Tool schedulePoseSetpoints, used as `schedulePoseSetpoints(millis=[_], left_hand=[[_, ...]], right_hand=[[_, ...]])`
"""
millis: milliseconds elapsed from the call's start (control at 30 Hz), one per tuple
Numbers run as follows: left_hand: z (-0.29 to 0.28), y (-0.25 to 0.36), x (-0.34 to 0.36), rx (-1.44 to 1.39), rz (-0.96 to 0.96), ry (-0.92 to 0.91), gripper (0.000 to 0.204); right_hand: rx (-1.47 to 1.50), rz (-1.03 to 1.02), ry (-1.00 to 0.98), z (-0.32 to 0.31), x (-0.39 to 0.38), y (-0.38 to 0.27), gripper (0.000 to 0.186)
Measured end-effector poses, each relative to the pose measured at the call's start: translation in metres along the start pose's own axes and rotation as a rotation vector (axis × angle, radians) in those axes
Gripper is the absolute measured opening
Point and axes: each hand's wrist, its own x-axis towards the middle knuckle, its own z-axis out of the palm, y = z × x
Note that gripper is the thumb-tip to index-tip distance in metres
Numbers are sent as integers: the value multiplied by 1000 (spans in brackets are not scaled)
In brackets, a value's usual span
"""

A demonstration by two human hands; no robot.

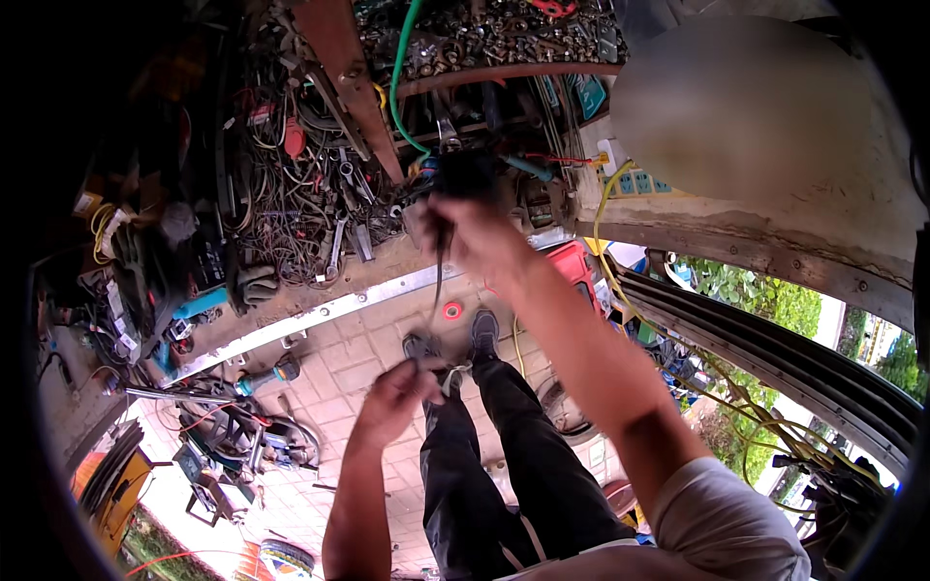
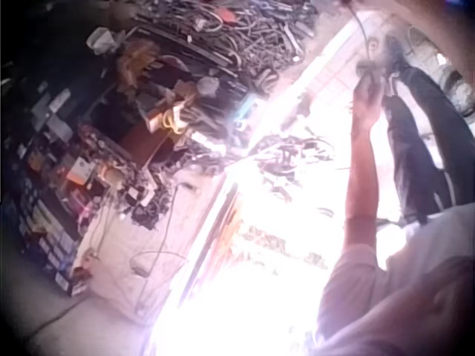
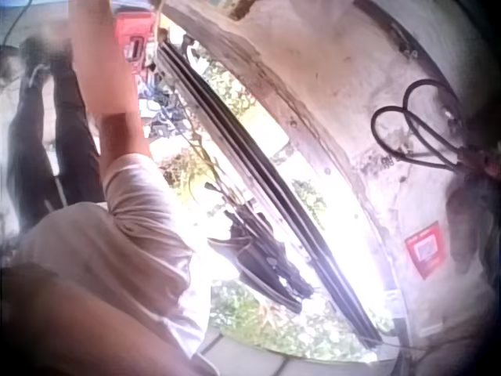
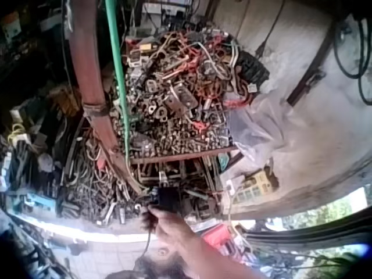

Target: The person manipulates various components of an electric scooter, including wires, a battery, and plastic body parts, using their hands and a screwdriver. They pick up and move wires near a workbench, brush off a plastic fender, and pick up a battery from the ground.

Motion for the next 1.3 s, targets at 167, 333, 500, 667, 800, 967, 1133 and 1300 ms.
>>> schedulePoseSetpoints(millis=[167, 333, 500, 667, 800, 967, 1133, 1300], left_hand=[[-41, -4, 21, 216, 82, 298, 22], [-73, 23, 39, 424, 132, 509, 19], [-101, 58, 82, 508, 290, 650, 17], [-115, 82, 142, -5, 152, 649, 16], [-107, 62, 180, -41, -20, 618, 15], [-96, 32, 193, -102, -200, 556, 16], [-67, 53, 200, 202, -412, 424, 14], [-77, 53, 180, 128, -545, 354, 13]], right_hand=[[-317, -101, 178, -21, 65, -74, 21], [-576, -93, 537, -51, 98, -101, 15], [-947, 29, 649, -83, 96, -117, 14], [-907, 201, 258, -85, 94, -137, 62], [-1329, -21, 471, -112, 96, -143, 51], [-2173, -169, 550, -78, 103, -110, 44], [-2605, 364, 218, -118, 138, -124, 28], [-2512, 163, 497, -117, 132, -128, 22]])
